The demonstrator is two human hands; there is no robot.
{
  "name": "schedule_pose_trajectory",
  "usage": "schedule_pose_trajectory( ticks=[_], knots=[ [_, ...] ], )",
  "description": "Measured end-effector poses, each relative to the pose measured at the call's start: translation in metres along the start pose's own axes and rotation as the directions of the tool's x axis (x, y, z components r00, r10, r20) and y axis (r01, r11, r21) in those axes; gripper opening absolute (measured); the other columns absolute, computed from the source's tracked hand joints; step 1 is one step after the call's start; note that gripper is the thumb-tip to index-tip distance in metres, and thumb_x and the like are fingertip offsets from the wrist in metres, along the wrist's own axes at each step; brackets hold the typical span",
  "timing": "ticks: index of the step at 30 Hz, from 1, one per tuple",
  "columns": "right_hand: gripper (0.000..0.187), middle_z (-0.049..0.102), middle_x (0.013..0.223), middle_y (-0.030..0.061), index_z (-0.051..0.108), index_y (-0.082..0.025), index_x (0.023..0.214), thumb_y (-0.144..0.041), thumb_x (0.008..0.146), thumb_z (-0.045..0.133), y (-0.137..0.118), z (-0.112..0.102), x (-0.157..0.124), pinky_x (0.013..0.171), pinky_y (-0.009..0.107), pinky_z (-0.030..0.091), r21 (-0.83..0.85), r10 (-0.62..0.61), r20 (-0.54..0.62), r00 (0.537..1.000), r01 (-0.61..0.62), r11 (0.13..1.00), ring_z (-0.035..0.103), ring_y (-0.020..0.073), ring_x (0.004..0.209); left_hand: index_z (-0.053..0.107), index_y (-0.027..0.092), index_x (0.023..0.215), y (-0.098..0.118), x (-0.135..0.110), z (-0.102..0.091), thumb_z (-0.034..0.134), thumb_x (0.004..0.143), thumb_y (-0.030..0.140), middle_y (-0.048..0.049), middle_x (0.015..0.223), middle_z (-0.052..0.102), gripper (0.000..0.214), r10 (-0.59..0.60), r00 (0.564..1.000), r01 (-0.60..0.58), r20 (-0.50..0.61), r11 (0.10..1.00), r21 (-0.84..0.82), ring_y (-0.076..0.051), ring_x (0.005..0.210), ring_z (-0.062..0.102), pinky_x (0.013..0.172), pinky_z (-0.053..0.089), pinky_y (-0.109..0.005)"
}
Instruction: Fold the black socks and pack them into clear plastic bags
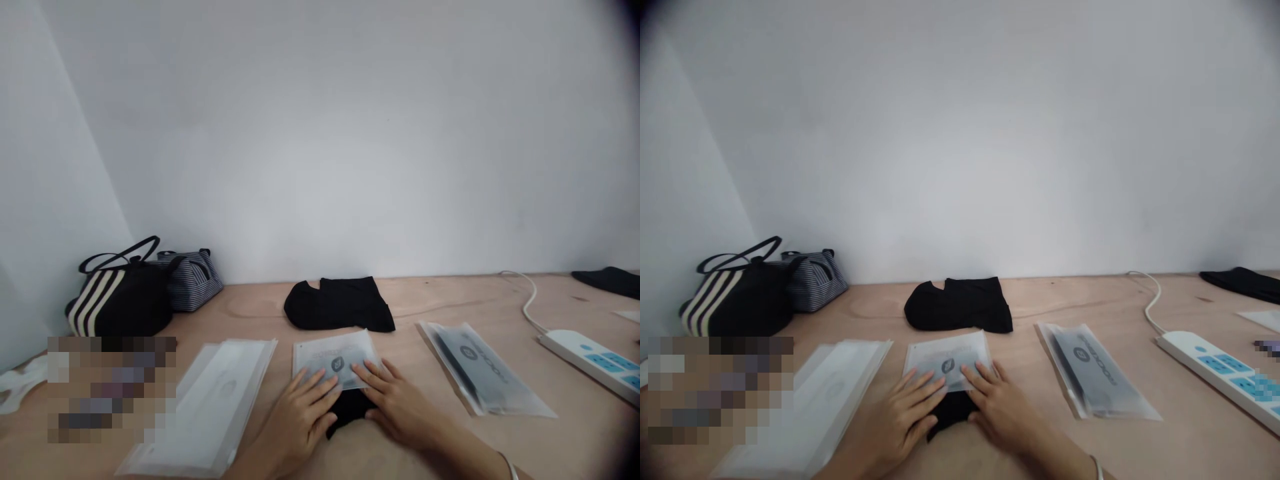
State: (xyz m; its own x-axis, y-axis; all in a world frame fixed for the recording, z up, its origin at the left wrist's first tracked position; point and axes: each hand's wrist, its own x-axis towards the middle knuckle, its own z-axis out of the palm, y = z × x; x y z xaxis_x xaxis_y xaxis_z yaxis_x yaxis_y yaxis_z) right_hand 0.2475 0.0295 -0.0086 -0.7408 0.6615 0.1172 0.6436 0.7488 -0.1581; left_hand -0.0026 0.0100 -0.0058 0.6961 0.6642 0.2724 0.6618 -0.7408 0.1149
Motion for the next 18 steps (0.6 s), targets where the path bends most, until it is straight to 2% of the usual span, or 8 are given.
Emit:
schedule_pose_trajectory(
  ticks=[3,7,9,13,15,18],
  knots=[
    [0.037,0.035,0.137,0.0039,0.046,-0.022,0.123,-0.024,0.086,0.042,-0.002,0.001,0.002,0.102,0.047,0.022,-0.023,0.024,-0.07,0.997,-0.026,0.999,0.031,0.0245,0.124,0.037,0.031,0.128,-0.001,0.003,0.0,0.038,0.092,0.027,0.0002,0.128,0.048,0.037,0.0,0.999,-0.001,-0.045,1.0,-0.016,-0.021,0.12,0.04,0.102,0.021,-0.055],
    [0.039,0.032,0.138,0.0032,0.045,-0.022,0.124,-0.026,0.085,0.043,-0.002,-0.007,-0.002,0.103,0.045,0.021,-0.018,-0.024,-0.044,0.999,0.023,1.0,0.026,0.0242,0.127,0.031,0.029,0.132,-0.001,0.001,-0.008,0.049,0.084,0.026,-0.0012,0.134,0.041,0.051,0.055,0.998,-0.054,0.002,0.995,-0.087,-0.023,0.125,0.032,0.101,0.028,-0.05],
    [0.039,0.032,0.138,0.0033,0.045,-0.023,0.124,-0.023,0.085,0.042,0.0,-0.01,-0.004,0.103,0.046,0.02,-0.01,-0.045,-0.029,0.999,0.045,0.999,0.025,0.0234,0.127,0.031,0.03,0.132,-0.003,0.0,-0.009,0.045,0.083,0.016,0.0001,0.134,0.04,0.052,0.076,0.997,-0.076,0.001,0.993,-0.093,-0.021,0.125,0.031,0.101,0.03,-0.045],
    [0.034,0.048,0.128,0.0007,0.051,-0.028,0.117,-0.019,0.085,0.042,0.008,-0.005,-0.004,0.103,0.048,0.015,0.009,-0.058,-0.058,0.997,0.059,0.998,0.038,0.0215,0.121,0.042,0.03,0.124,-0.003,0.0,-0.002,0.038,0.081,0.005,0.0025,0.128,0.048,0.051,0.104,0.992,-0.11,-0.069,0.99,-0.089,-0.016,0.122,0.038,0.1,0.034,-0.039],
    [0.033,0.053,0.123,-0.0002,0.053,-0.029,0.112,-0.016,0.085,0.04,0.01,-0.002,-0.004,0.102,0.045,0.016,0.019,-0.092,-0.113,0.989,0.095,0.995,0.046,0.0186,0.113,0.049,0.028,0.117,-0.001,0.0,0.002,0.038,0.079,0.003,0.0019,0.122,0.054,0.046,0.075,0.987,-0.093,-0.144,0.988,-0.121,-0.015,0.117,0.044,0.1,0.035,-0.037],
    [0.033,0.058,0.113,0.0036,0.052,-0.022,0.105,-0.008,0.078,0.04,0.007,0.002,-0.002,0.093,0.039,0.027,0.025,-0.058,-0.24,0.969,0.066,0.997,0.054,0.0157,0.098,0.05,0.024,0.107,0.005,0.0,0.005,0.038,0.077,0.003,0.0016,0.11,0.062,0.04,-0.07,0.969,0.019,-0.236,0.977,-0.211,-0.013,0.107,0.053,0.1,0.036,-0.033]
  ],
)
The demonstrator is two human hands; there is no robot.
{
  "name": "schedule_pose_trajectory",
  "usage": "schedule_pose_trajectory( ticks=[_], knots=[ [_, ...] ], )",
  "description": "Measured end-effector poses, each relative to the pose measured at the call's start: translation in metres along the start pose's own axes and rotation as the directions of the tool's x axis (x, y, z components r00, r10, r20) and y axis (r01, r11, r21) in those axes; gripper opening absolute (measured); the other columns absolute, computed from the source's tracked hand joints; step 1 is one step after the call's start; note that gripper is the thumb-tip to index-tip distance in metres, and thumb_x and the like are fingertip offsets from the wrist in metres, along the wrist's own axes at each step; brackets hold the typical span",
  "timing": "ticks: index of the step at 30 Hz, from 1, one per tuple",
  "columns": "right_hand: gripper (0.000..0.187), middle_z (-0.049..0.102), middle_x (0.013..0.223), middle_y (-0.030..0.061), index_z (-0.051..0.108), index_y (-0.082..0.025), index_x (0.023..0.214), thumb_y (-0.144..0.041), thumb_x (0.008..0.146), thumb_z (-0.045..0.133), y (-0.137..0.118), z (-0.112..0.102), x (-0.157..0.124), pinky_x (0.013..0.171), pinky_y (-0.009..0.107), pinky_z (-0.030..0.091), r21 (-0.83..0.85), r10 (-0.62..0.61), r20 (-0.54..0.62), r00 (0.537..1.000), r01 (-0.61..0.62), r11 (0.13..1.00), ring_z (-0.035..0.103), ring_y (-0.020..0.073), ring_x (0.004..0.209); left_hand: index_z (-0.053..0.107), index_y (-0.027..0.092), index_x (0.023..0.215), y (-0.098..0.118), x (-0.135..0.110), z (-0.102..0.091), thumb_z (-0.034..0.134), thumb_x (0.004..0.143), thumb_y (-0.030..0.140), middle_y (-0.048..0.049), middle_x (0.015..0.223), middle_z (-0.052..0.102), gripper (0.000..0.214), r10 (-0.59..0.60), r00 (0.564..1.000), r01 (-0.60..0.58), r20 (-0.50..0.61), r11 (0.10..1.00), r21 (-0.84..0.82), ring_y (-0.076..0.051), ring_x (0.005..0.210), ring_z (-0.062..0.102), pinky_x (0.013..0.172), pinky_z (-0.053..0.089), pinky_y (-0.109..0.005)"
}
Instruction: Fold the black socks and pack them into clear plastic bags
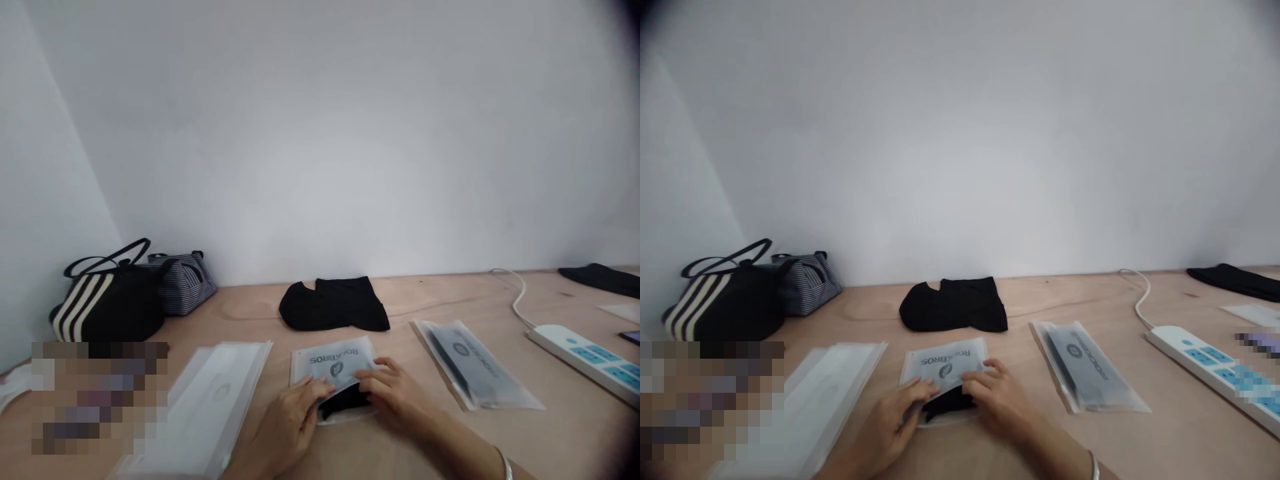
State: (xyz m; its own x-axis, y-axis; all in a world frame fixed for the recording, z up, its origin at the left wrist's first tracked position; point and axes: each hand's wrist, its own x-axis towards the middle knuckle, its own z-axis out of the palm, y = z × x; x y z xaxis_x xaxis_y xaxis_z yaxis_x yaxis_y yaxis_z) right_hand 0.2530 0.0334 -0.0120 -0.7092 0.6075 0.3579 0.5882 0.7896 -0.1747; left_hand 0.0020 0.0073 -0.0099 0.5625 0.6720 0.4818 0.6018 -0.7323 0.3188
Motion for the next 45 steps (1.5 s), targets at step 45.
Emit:
schedule_pose_trajectory(
  ticks=[45],
  knots=[
    [0.018,0.055,0.066,0.0008,0.052,-0.019,0.066,-0.012,0.081,0.043,-0.026,0.024,-0.001,0.082,0.04,0.028,-0.366,-0.174,-0.103,0.979,0.125,0.922,0.045,0.0163,0.067,0.058,0.02,0.074,-0.005,-0.019,-0.034,0.034,0.08,0.01,-0.003,0.074,0.06,0.027,-0.045,0.996,0.03,0.075,0.979,0.201,-0.014,0.065,0.06,0.059,0.048,-0.022]
  ],
)
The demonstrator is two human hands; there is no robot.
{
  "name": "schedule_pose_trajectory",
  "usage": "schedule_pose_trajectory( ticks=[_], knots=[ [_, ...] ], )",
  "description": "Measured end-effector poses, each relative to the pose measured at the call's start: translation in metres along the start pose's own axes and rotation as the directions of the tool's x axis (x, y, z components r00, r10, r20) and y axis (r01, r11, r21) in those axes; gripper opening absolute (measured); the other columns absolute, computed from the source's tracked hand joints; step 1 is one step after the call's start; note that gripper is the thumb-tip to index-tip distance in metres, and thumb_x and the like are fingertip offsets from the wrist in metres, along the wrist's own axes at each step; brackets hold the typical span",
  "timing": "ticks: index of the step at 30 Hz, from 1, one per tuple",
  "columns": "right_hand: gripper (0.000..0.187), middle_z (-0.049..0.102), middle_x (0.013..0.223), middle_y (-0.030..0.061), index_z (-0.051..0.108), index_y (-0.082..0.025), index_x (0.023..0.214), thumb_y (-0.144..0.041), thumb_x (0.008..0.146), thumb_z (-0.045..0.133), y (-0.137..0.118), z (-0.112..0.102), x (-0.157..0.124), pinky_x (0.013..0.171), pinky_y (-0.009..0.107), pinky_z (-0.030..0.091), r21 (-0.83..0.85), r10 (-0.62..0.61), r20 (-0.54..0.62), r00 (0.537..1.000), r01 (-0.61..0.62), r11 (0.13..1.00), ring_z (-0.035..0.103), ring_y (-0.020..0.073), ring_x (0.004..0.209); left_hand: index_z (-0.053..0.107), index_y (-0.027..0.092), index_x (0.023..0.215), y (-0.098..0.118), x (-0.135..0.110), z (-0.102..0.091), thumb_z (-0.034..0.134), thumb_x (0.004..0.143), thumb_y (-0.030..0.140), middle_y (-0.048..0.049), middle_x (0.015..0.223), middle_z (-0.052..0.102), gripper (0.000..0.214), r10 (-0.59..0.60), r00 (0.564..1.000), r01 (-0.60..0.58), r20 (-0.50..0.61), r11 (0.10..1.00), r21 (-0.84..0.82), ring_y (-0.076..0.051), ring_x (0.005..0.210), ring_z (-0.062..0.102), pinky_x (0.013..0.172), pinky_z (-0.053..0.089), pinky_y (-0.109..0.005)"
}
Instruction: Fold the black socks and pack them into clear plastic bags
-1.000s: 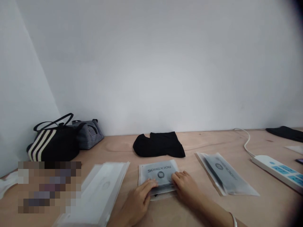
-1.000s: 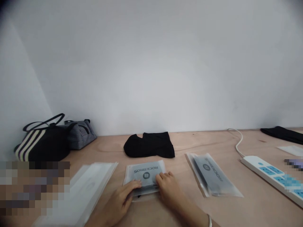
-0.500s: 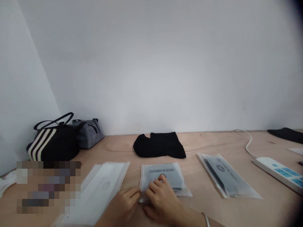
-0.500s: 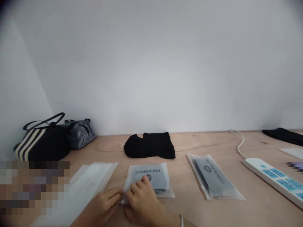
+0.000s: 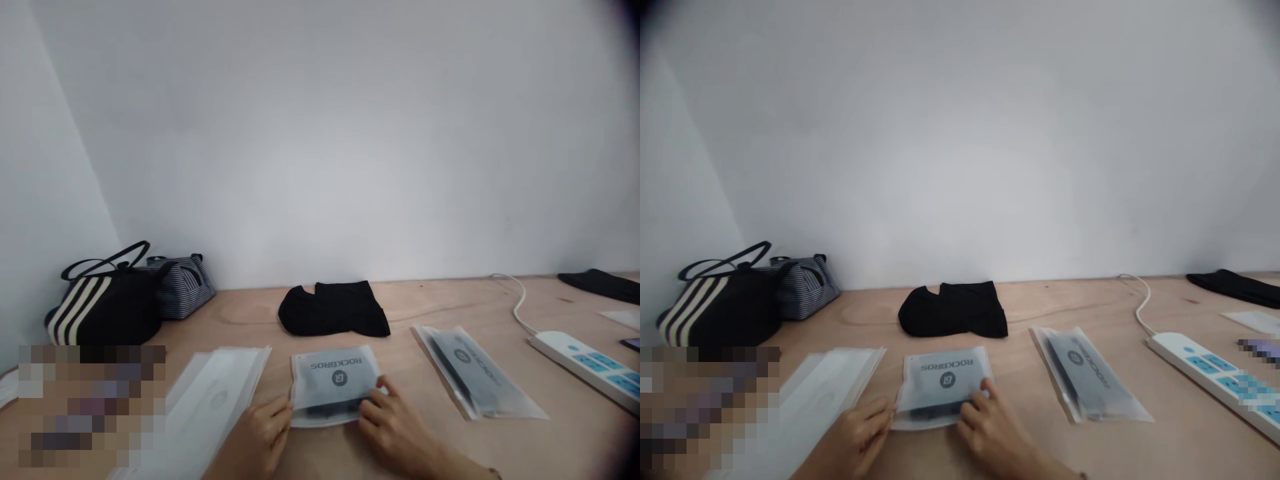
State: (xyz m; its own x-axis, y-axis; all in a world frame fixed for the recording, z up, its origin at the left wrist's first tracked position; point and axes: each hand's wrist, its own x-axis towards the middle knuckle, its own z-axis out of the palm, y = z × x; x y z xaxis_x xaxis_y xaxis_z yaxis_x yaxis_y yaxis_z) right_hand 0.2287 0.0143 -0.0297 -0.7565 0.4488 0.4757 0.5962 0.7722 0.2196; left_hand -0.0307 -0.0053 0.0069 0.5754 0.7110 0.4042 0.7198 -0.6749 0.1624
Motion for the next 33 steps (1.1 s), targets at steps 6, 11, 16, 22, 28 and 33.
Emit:
schedule_pose_trajectory(
  ticks=[6,11,16,22,28,33],
  knots=[
    [0.014,0.055,0.069,0.0034,0.052,-0.02,0.068,-0.014,0.077,0.043,0.028,-0.029,-0.041,0.08,0.043,0.028,0.017,0.18,0.12,0.976,-0.183,0.983,0.047,0.0185,0.069,0.055,0.019,0.062,0.004,0.005,-0.015,0.036,0.079,0.013,-0.0014,0.07,0.059,0.027,-0.1,0.992,0.102,0.076,0.994,-0.024,-0.013,0.06,0.058,0.055,0.046,-0.022],
    [0.024,0.057,0.083,0.0055,0.057,-0.02,0.082,-0.042,0.076,0.049,0.031,-0.054,-0.009,0.08,0.041,0.031,0.181,0.253,0.228,0.94,-0.296,0.938,0.049,0.0215,0.081,0.059,0.021,0.098,0.019,0.023,-0.022,0.048,0.071,0.018,-0.0043,0.112,0.057,0.029,-0.143,0.98,0.151,0.141,0.987,-0.048,-0.02,0.102,0.053,0.088,0.043,-0.033],
    [0.057,0.038,0.134,0.0112,0.033,-0.019,0.132,-0.051,0.085,0.035,0.028,-0.034,0.028,0.1,0.046,0.018,0.311,0.15,0.291,0.945,-0.241,0.919,0.032,0.0261,0.121,0.03,0.014,0.134,0.029,0.049,0.019,0.027,0.09,0.04,-0.0094,0.14,0.029,0.051,-0.197,0.954,0.19,0.228,0.98,0.053,-0.024,0.129,0.022,0.104,0.023,-0.045],
    [0.068,0.015,0.144,0.0079,0.006,-0.022,0.139,-0.055,0.085,0.031,0.029,-0.008,0.03,0.105,0.047,0.001,0.429,0.085,0.42,0.903,-0.281,0.859,0.011,0.0239,0.131,0.02,0.012,0.137,0.016,0.05,0.049,0.021,0.09,0.047,-0.0106,0.144,0.015,0.058,-0.225,0.936,0.216,0.27,0.974,0.063,-0.024,0.131,0.009,0.106,0.019,-0.043],
    [0.089,0.011,0.144,0.0119,0.005,-0.021,0.139,-0.065,0.073,0.044,0.033,-0.01,0.032,0.103,0.051,0.0,0.483,0.057,0.477,0.877,-0.316,0.817,0.01,0.0287,0.13,0.023,0.015,0.136,0.012,0.044,0.051,0.019,0.091,0.047,-0.0075,0.143,0.021,0.055,-0.233,0.953,0.241,0.195,0.97,-0.017,-0.02,0.13,0.017,0.106,0.021,-0.039],
    [0.082,0.008,0.145,0.0109,0.006,-0.03,0.138,-0.064,0.075,0.044,0.027,-0.014,0.03,0.1,0.057,0.004,0.469,0.075,0.473,0.878,-0.323,0.822,0.007,0.0312,0.13,0.043,0.019,0.127,0.012,0.037,0.049,0.024,0.091,0.041,-0.0037,0.132,0.043,0.045,-0.379,0.925,0.379,-0.007,0.925,0.011,-0.018,0.123,0.035,0.104,0.027,-0.035]
  ],
)
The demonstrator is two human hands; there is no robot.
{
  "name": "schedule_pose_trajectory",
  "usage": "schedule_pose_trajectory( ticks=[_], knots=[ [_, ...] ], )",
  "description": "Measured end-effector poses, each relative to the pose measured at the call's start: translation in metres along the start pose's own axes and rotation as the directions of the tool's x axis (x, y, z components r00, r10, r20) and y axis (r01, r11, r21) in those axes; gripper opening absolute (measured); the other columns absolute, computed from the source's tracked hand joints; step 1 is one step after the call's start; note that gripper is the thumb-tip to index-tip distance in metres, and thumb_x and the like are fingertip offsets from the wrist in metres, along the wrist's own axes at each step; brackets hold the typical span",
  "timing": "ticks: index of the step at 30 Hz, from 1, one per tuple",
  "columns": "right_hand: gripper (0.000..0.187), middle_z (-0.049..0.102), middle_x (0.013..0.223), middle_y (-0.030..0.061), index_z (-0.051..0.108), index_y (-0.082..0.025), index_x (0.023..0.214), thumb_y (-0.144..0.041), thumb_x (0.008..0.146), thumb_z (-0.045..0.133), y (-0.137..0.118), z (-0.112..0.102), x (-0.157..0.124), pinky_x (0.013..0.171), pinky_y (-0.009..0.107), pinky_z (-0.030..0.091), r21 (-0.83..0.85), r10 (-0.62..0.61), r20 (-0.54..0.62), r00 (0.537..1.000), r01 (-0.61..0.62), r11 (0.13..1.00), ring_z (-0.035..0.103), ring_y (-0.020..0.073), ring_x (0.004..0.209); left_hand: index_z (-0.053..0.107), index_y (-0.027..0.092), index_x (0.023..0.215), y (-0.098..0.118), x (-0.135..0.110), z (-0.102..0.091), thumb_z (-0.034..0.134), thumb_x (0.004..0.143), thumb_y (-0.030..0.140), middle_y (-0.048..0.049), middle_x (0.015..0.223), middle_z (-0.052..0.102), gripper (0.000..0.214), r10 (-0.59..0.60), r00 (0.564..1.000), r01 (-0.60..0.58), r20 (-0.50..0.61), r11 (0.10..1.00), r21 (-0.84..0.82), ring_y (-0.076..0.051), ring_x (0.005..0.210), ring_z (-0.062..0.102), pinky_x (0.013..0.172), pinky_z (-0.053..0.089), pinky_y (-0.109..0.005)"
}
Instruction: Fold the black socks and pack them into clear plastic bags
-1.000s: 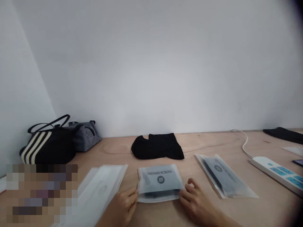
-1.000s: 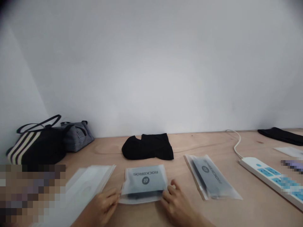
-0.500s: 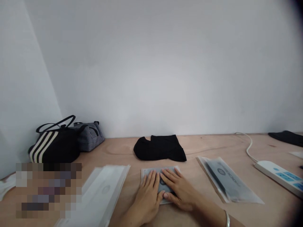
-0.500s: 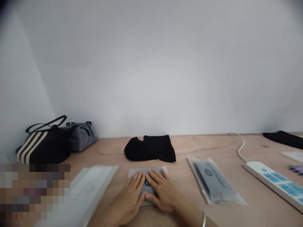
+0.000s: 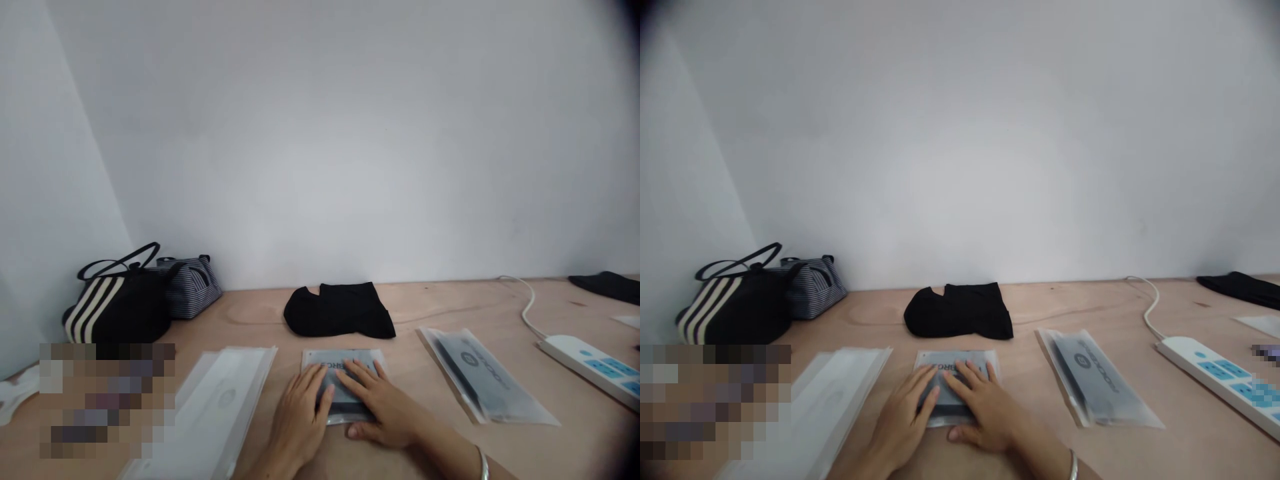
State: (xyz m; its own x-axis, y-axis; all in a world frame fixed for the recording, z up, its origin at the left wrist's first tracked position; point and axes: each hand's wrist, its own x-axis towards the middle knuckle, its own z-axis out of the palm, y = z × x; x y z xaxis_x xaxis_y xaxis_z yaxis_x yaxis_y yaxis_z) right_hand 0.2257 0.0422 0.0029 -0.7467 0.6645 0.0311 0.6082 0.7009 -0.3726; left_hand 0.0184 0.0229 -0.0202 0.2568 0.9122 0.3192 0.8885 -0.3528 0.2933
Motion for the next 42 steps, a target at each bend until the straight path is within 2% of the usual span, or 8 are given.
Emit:
schedule_pose_trajectory(
  ticks=[7,12,23,26,31,35,37,42],
  knots=[
    [0.07,0.02,0.143,0.0075,0.013,-0.042,0.135,-0.05,0.078,0.052,-0.01,0.008,-0.011,0.089,0.066,0.024,-0.169,0.117,-0.06,0.991,-0.126,0.978,0.018,0.0415,0.125,0.043,0.015,0.127,-0.019,0.006,-0.004,0.028,0.087,0.044,-0.0109,0.132,0.042,0.052,-0.258,0.965,0.261,-0.04,0.942,0.21,-0.029,0.125,0.03,0.101,0.022,-0.044],
    [0.082,0.028,0.14,0.0072,0.007,-0.042,0.135,-0.009,0.074,0.051,-0.011,0.021,-0.012,0.084,0.062,0.036,-0.361,0.147,-0.175,0.974,-0.202,0.91,0.033,0.0401,0.119,0.046,0.011,0.124,-0.03,0.012,-0.015,0.028,0.085,0.047,-0.0166,0.135,0.036,0.056,-0.403,0.914,0.398,-0.043,0.872,0.284,-0.031,0.125,0.028,0.1,0.022,-0.042],
    [0.082,0.033,0.138,0.0051,0.011,-0.045,0.134,0.004,0.071,0.032,-0.012,0.033,-0.003,0.079,0.06,0.04,-0.451,0.286,-0.424,0.86,-0.474,0.756,0.038,0.0398,0.116,0.037,0.021,0.131,-0.014,0.001,-0.005,0.016,0.088,0.049,-0.0106,0.138,0.034,0.055,-0.338,0.933,0.294,0.128,0.915,0.275,-0.028,0.129,0.022,0.101,0.016,-0.047],
    [0.071,0.032,0.138,0.009,0.022,-0.042,0.134,-0.001,0.076,0.031,-0.001,0.006,-0.011,0.076,0.066,0.036,-0.353,0.42,-0.515,0.747,-0.631,0.691,0.034,0.0445,0.117,0.037,0.02,0.131,-0.012,0.001,-0.007,0.018,0.088,0.049,-0.0127,0.138,0.033,0.055,-0.325,0.936,0.273,0.135,0.913,0.302,-0.03,0.128,0.023,0.101,0.016,-0.049],
    [0.055,0.026,0.137,0.0204,0.023,-0.03,0.136,-0.014,0.084,0.023,0.049,-0.034,-0.041,0.067,0.076,0.025,-0.091,0.581,-0.734,0.351,-0.899,0.428,0.028,0.0506,0.116,0.036,0.017,0.131,-0.01,0.001,-0.009,0.021,0.087,0.051,-0.0159,0.137,0.032,0.058,-0.296,0.945,0.241,0.14,0.918,0.314,-0.033,0.127,0.023,0.099,0.016,-0.052],
    [0.047,0.036,0.128,0.029,0.042,-0.018,0.128,-0.029,0.085,0.027,0.087,-0.033,-0.061,0.056,0.077,0.022,0.099,0.843,-0.527,0.105,-0.978,0.184,0.034,0.0546,0.109,0.035,0.015,0.132,-0.006,0.0,-0.01,0.022,0.086,0.052,-0.0169,0.137,0.032,0.06,-0.294,0.944,0.233,0.151,0.916,0.326,-0.034,0.127,0.022,0.099,0.016,-0.053],
    [0.044,0.043,0.122,0.0281,0.051,-0.015,0.118,-0.035,0.082,0.035,0.089,-0.03,-0.06,0.06,0.076,0.022,0.002,0.823,-0.541,0.17,-0.979,0.204,0.034,0.0536,0.11,0.036,0.013,0.131,-0.002,0.0,-0.013,0.025,0.086,0.051,-0.0183,0.136,0.034,0.061,-0.284,0.947,0.217,0.152,0.911,0.35,-0.035,0.126,0.025,0.097,0.019,-0.054],
    [0.028,0.052,0.11,0.0157,0.058,-0.018,0.104,-0.024,0.083,0.04,0.061,-0.035,-0.023,0.085,0.053,0.03,-0.249,0.509,-0.51,0.694,-0.685,0.684,0.043,0.0325,0.107,0.053,0.008,0.114,0.005,0.021,-0.028,0.039,0.084,0.039,-0.0206,0.109,0.057,0.045,-0.2,0.969,0.135,0.148,0.922,0.362,-0.036,0.101,0.052,0.082,0.038,-0.049]
  ],
)
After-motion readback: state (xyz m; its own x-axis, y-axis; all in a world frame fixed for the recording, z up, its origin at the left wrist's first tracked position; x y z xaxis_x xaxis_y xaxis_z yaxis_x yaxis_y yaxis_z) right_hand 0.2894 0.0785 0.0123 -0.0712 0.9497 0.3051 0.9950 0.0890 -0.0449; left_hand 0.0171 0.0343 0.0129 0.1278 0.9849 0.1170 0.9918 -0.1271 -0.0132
